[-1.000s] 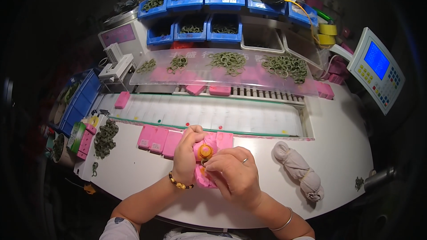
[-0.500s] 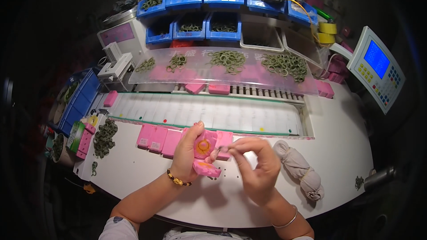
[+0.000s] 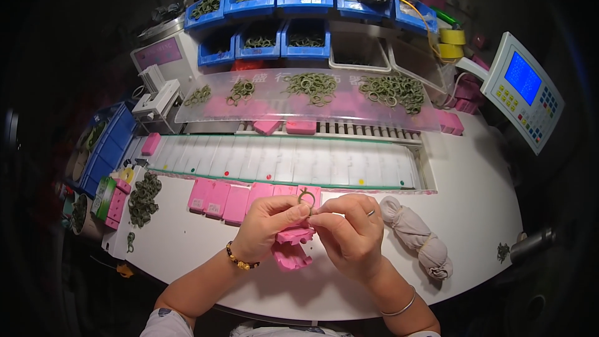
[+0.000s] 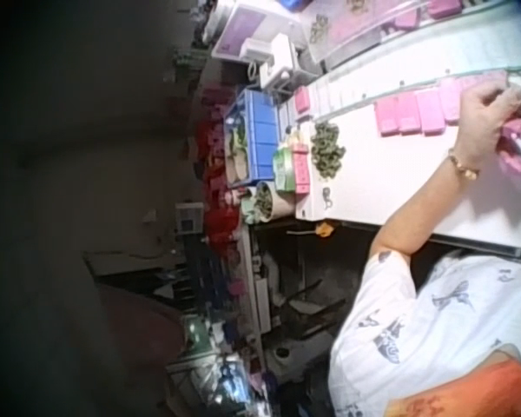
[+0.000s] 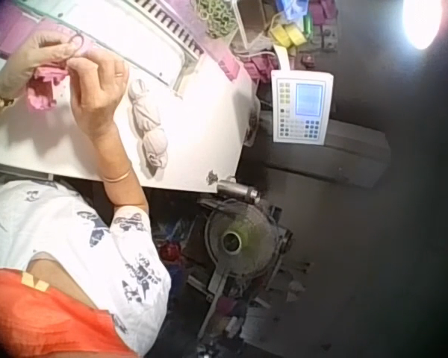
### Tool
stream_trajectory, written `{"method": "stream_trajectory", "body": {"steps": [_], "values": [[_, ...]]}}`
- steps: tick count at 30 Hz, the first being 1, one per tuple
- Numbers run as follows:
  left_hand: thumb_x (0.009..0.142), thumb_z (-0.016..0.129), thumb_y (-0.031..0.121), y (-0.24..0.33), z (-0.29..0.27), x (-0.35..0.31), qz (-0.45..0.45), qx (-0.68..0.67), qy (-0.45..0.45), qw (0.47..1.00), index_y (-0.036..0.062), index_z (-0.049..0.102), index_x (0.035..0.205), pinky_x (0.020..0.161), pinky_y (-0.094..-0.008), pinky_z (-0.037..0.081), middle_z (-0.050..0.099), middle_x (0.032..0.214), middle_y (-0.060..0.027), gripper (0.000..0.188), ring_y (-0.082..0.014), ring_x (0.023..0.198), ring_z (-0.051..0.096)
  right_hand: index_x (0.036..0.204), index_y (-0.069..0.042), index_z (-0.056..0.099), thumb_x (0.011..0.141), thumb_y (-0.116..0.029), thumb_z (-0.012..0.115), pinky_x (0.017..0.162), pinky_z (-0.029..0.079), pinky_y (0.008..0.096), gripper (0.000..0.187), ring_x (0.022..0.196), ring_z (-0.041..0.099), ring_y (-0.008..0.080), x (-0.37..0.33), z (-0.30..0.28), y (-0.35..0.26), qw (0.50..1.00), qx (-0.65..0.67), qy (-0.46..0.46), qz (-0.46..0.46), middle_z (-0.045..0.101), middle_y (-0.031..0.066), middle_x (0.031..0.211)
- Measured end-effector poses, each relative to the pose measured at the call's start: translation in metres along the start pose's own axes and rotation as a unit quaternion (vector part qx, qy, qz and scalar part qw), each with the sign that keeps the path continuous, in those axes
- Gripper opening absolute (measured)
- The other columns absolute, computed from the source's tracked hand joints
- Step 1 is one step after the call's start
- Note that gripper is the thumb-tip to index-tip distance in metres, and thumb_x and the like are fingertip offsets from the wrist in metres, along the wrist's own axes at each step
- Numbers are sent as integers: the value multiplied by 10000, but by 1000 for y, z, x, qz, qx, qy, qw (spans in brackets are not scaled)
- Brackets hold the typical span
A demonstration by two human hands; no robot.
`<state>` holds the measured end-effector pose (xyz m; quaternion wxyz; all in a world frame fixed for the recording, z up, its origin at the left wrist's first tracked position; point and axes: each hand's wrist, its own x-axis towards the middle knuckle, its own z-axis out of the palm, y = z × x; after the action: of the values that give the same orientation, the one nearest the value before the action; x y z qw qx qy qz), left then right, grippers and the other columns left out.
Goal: The person wipes pink molds with a cloth, opens them to extract molded rubber rings by hand, closes the molds, and operates a control panel.
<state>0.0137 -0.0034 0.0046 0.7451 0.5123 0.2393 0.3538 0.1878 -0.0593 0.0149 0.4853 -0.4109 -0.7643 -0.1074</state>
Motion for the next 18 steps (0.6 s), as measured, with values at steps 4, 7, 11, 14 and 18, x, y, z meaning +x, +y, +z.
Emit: {"method": "stream_trajectory", "body": {"steps": [4, 7, 11, 14, 18], "values": [[968, 569, 165, 2, -1, 1, -4, -4, 11, 1000, -4, 685, 958, 654, -210, 475, 654, 854, -22, 205, -65, 747, 585, 875, -110, 659, 662, -46, 747, 697, 414, 332, 239, 789, 564, 207, 0, -2, 0, 999, -37, -5, -6, 623, 7, 883], [960, 584, 156, 2, -1, 0, -12, -21, -2, 1000, -8, 686, 976, 665, -210, 481, 662, 867, -27, 194, -68, 756, 590, 867, -113, 657, 681, -68, 738, 695, 409, 332, 208, 786, 565, 202, 2, -3, 0, 997, -68, -11, -30, 620, 5, 871], [949, 599, 131, 0, 0, 1, -7, 11, 7, 1000, -9, 683, 969, 687, -215, 491, 660, 870, -30, 165, -68, 781, 599, 852, -114, 654, 694, -84, 728, 701, 409, 331, 177, 770, 569, 186, 5, -5, -2, 995, -87, -22, -49, 621, 8, 861], [940, 614, 127, -2, 0, 1, 11, 47, 13, 999, -10, 685, 961, 687, -210, 490, 657, 861, -18, 155, -59, 781, 596, 850, -95, 643, 698, -57, 731, 701, 416, 333, 179, 751, 567, 199, 5, -4, -2, 998, -44, -34, -19, 614, 21, 837], [913, 635, 87, -10, 3, 2, 127, 140, 59, 980, -18, 678, 959, 663, -218, 492, 640, 817, -17, 122, -65, 766, 599, 854, -72, 622, 743, -11, 719, 692, 418, 309, 159, 750, 563, 180, -4, 6, -1, 990, 92, -7, 109, 604, 36, 837]]}}
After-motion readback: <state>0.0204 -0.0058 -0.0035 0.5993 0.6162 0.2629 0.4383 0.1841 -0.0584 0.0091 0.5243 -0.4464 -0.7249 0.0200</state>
